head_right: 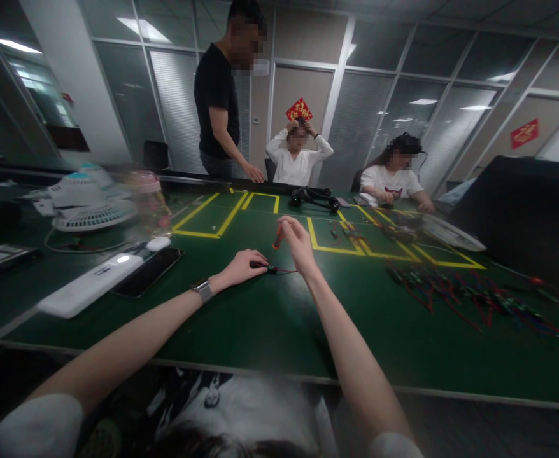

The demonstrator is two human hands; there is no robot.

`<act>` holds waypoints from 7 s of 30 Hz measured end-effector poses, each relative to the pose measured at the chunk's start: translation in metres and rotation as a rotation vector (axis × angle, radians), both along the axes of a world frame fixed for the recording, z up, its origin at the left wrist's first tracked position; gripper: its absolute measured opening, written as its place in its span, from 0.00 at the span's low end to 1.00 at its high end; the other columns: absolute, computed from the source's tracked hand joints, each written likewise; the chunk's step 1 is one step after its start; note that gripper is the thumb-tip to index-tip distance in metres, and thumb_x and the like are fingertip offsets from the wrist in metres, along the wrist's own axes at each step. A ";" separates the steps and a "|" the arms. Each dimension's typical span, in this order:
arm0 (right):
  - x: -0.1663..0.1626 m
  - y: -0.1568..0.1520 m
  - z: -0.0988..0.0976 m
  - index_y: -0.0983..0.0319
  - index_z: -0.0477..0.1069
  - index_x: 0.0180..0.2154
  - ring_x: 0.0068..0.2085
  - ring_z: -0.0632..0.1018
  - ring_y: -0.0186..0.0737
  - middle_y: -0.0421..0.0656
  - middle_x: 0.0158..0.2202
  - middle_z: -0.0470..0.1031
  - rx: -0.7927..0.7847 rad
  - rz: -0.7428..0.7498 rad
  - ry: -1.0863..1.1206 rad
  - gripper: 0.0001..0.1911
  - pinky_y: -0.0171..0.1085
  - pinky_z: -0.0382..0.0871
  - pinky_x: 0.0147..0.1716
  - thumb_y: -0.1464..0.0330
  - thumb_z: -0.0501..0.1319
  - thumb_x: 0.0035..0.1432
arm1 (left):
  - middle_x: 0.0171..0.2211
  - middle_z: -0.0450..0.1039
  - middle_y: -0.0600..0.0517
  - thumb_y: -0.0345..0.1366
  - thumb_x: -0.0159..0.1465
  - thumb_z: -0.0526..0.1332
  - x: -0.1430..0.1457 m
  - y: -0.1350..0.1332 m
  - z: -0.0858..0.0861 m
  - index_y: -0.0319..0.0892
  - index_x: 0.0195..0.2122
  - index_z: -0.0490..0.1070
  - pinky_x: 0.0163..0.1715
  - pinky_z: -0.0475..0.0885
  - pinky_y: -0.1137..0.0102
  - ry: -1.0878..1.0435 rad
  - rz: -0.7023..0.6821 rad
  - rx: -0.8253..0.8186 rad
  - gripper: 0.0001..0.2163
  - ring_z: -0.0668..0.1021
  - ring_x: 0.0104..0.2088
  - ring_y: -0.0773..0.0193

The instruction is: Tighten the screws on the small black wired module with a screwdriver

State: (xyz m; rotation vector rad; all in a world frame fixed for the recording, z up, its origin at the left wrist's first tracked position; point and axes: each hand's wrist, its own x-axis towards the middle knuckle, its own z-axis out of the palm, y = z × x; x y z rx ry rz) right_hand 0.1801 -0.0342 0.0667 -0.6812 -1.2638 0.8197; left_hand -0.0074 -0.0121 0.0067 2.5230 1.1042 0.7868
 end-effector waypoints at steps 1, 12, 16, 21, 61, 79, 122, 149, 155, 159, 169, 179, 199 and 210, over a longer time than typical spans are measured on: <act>0.000 0.000 0.000 0.55 0.77 0.37 0.32 0.76 0.38 0.38 0.30 0.76 0.004 -0.027 -0.016 0.19 0.37 0.72 0.34 0.49 0.70 0.53 | 0.48 0.82 0.51 0.39 0.67 0.66 0.000 0.000 0.000 0.47 0.41 0.84 0.55 0.71 0.62 -0.002 -0.003 -0.002 0.07 0.80 0.50 0.55; -0.008 -0.006 -0.001 0.54 0.75 0.42 0.40 0.79 0.43 0.42 0.38 0.79 0.035 0.068 -0.011 0.19 0.42 0.74 0.43 0.48 0.67 0.56 | 0.47 0.83 0.52 0.39 0.66 0.67 0.000 0.002 -0.003 0.49 0.41 0.85 0.55 0.71 0.62 -0.005 -0.003 0.003 0.07 0.80 0.49 0.56; -0.005 -0.002 -0.004 0.55 0.76 0.37 0.36 0.77 0.40 0.40 0.33 0.76 0.042 -0.049 -0.011 0.17 0.39 0.72 0.39 0.50 0.70 0.54 | 0.48 0.82 0.52 0.39 0.67 0.66 0.000 0.001 -0.001 0.48 0.41 0.85 0.55 0.71 0.63 -0.010 -0.011 -0.007 0.07 0.80 0.50 0.55; 0.000 -0.002 -0.003 0.55 0.77 0.40 0.36 0.77 0.39 0.39 0.33 0.76 -0.010 0.004 0.060 0.20 0.40 0.73 0.40 0.50 0.72 0.50 | 0.47 0.82 0.52 0.39 0.66 0.67 -0.001 0.000 -0.001 0.48 0.41 0.85 0.54 0.71 0.63 -0.013 -0.008 -0.009 0.07 0.80 0.49 0.56; 0.007 0.001 -0.008 0.55 0.76 0.38 0.38 0.77 0.40 0.40 0.34 0.78 0.007 -0.052 0.071 0.18 0.39 0.72 0.39 0.50 0.69 0.54 | 0.47 0.82 0.51 0.39 0.67 0.67 -0.001 0.002 -0.002 0.47 0.41 0.84 0.53 0.71 0.63 -0.022 -0.020 -0.012 0.07 0.80 0.49 0.56; 0.005 0.001 -0.007 0.56 0.77 0.36 0.33 0.75 0.37 0.37 0.29 0.74 -0.037 0.016 0.132 0.19 0.38 0.73 0.37 0.51 0.74 0.48 | 0.47 0.82 0.51 0.39 0.67 0.66 0.000 0.001 -0.001 0.47 0.41 0.84 0.54 0.71 0.63 -0.006 -0.016 -0.003 0.07 0.80 0.49 0.56; -0.002 -0.005 -0.003 0.56 0.74 0.37 0.34 0.76 0.39 0.40 0.32 0.75 0.053 -0.141 -0.015 0.16 0.37 0.71 0.35 0.51 0.63 0.59 | 0.47 0.82 0.51 0.39 0.67 0.67 -0.001 0.001 -0.002 0.47 0.41 0.84 0.54 0.71 0.62 -0.008 -0.010 0.000 0.07 0.80 0.49 0.56; 0.010 0.002 -0.007 0.55 0.79 0.42 0.37 0.79 0.40 0.40 0.33 0.79 -0.026 -0.041 0.117 0.21 0.41 0.73 0.42 0.51 0.72 0.50 | 0.48 0.82 0.51 0.39 0.67 0.67 -0.001 -0.001 0.000 0.47 0.42 0.84 0.54 0.70 0.62 -0.004 -0.007 -0.019 0.07 0.80 0.49 0.55; 0.016 0.005 -0.008 0.55 0.77 0.38 0.40 0.79 0.41 0.40 0.35 0.80 -0.090 0.030 0.198 0.20 0.39 0.73 0.41 0.51 0.73 0.47 | 0.47 0.82 0.51 0.38 0.66 0.67 -0.001 0.003 -0.004 0.46 0.41 0.84 0.53 0.71 0.64 -0.012 -0.008 -0.022 0.06 0.80 0.49 0.56; 0.014 0.002 -0.005 0.55 0.78 0.35 0.35 0.75 0.37 0.38 0.31 0.76 -0.071 -0.042 0.119 0.18 0.36 0.69 0.35 0.51 0.73 0.48 | 0.47 0.82 0.51 0.39 0.67 0.67 -0.001 0.003 -0.003 0.47 0.41 0.84 0.53 0.72 0.64 -0.013 -0.012 -0.014 0.06 0.80 0.49 0.56; 0.013 0.004 -0.007 0.54 0.77 0.39 0.40 0.79 0.42 0.40 0.35 0.80 -0.074 0.047 0.145 0.20 0.41 0.73 0.42 0.49 0.72 0.49 | 0.47 0.82 0.51 0.39 0.67 0.67 -0.002 0.002 -0.002 0.47 0.42 0.84 0.54 0.71 0.62 -0.008 -0.015 -0.004 0.07 0.80 0.49 0.55; 0.020 0.008 -0.009 0.55 0.80 0.41 0.36 0.78 0.38 0.39 0.33 0.79 -0.058 -0.027 0.152 0.20 0.39 0.74 0.40 0.54 0.75 0.47 | 0.47 0.82 0.51 0.39 0.67 0.67 -0.002 0.001 -0.002 0.47 0.42 0.84 0.54 0.70 0.61 -0.006 -0.005 -0.017 0.06 0.80 0.49 0.55; 0.020 0.001 -0.007 0.53 0.80 0.40 0.41 0.79 0.41 0.40 0.37 0.81 -0.092 0.047 0.149 0.20 0.41 0.74 0.43 0.51 0.74 0.47 | 0.47 0.82 0.51 0.38 0.66 0.67 -0.002 0.004 -0.006 0.48 0.41 0.84 0.53 0.72 0.64 -0.021 -0.007 -0.001 0.06 0.81 0.48 0.57; 0.021 0.000 -0.006 0.53 0.78 0.43 0.42 0.80 0.44 0.42 0.37 0.82 -0.087 0.028 0.106 0.22 0.44 0.74 0.46 0.50 0.72 0.50 | 0.47 0.82 0.51 0.39 0.66 0.67 -0.002 0.001 -0.001 0.48 0.41 0.84 0.54 0.71 0.63 -0.010 -0.004 -0.014 0.06 0.80 0.49 0.56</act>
